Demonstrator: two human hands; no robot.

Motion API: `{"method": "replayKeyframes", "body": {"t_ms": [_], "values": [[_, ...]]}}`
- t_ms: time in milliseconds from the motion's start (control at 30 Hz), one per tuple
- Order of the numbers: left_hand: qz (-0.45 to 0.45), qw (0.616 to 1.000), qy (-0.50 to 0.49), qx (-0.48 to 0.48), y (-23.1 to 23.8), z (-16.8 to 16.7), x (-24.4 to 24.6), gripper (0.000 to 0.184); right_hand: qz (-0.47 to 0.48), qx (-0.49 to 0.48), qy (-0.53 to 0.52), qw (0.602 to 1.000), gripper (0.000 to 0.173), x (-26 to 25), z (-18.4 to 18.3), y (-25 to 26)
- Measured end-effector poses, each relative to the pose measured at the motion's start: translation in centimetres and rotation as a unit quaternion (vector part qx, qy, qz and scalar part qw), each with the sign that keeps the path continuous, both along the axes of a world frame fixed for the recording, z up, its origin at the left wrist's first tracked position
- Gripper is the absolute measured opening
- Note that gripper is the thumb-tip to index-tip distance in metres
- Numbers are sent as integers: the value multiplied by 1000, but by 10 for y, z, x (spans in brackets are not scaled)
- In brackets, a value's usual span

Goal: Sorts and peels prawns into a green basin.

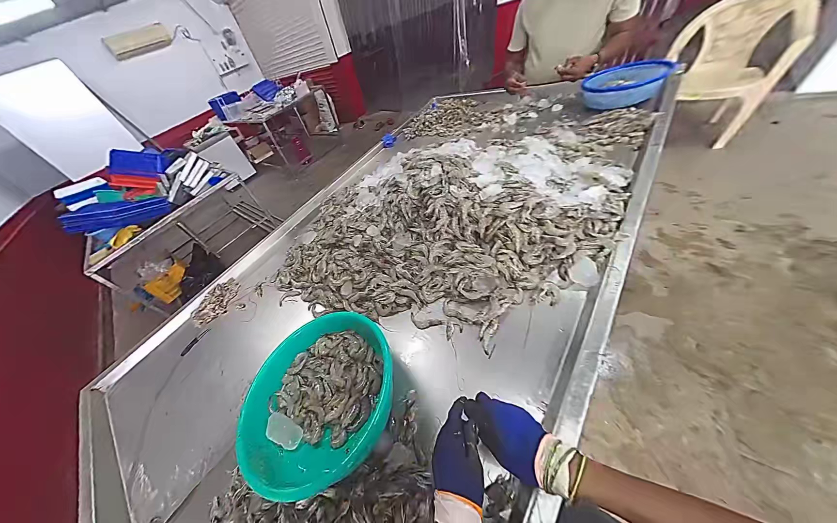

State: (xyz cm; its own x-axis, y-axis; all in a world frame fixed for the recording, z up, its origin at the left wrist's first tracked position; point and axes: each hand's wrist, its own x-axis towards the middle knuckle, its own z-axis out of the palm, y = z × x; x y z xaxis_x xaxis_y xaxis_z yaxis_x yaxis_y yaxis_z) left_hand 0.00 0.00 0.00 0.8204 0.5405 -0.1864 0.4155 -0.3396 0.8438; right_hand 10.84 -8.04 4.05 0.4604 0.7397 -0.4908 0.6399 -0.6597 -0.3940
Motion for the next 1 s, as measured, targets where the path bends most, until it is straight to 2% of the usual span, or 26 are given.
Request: {"method": "replayKeyframes", "body": {"t_ms": [100,200,267,367,433,500,567,633,700,767,867,900,933,1000], "values": [[3,998,42,49,-15,8,3,46,-24,10,-19,999,28,6,4,-12],[-25,981,161,105,-24,25,9,38,-43,-2,8,999,31,6,3,-23],[-41,972,213,84,-22,30,12,36,-20,37,-13,999,32,5,-1,-28],[-72,978,193,36,-13,24,13,37,67,49,-89,993,25,2,-6,-30],[-110,973,203,14,-11,26,15,37,92,34,-103,990,23,5,-9,-31],[-136,976,160,-59,-7,28,16,33,79,37,-96,992,20,21,-14,-35],[-128,975,52,-176,-4,29,11,28,30,10,-76,997,20,58,-19,-43],[-117,962,-26,-245,6,26,8,32,-14,-33,-1,999,33,107,-17,-51],[-109,961,-46,-249,16,28,17,35,-30,37,4,999,33,156,-13,-46],[-74,968,-60,-233,12,35,22,27,-33,95,-61,993,29,191,-9,-24],[-85,966,-124,-212,9,36,31,25,-48,88,-110,989,37,235,-18,10],[33,971,23,-234,-7,75,44,23,-54,75,-101,991,37,237,-25,16],[96,967,92,-216,-14,89,53,23,-52,71,-97,991,35,231,-32,18],[80,990,10,-112,-9,59,49,26,-16,78,-120,990,28,211,-34,13]]}}
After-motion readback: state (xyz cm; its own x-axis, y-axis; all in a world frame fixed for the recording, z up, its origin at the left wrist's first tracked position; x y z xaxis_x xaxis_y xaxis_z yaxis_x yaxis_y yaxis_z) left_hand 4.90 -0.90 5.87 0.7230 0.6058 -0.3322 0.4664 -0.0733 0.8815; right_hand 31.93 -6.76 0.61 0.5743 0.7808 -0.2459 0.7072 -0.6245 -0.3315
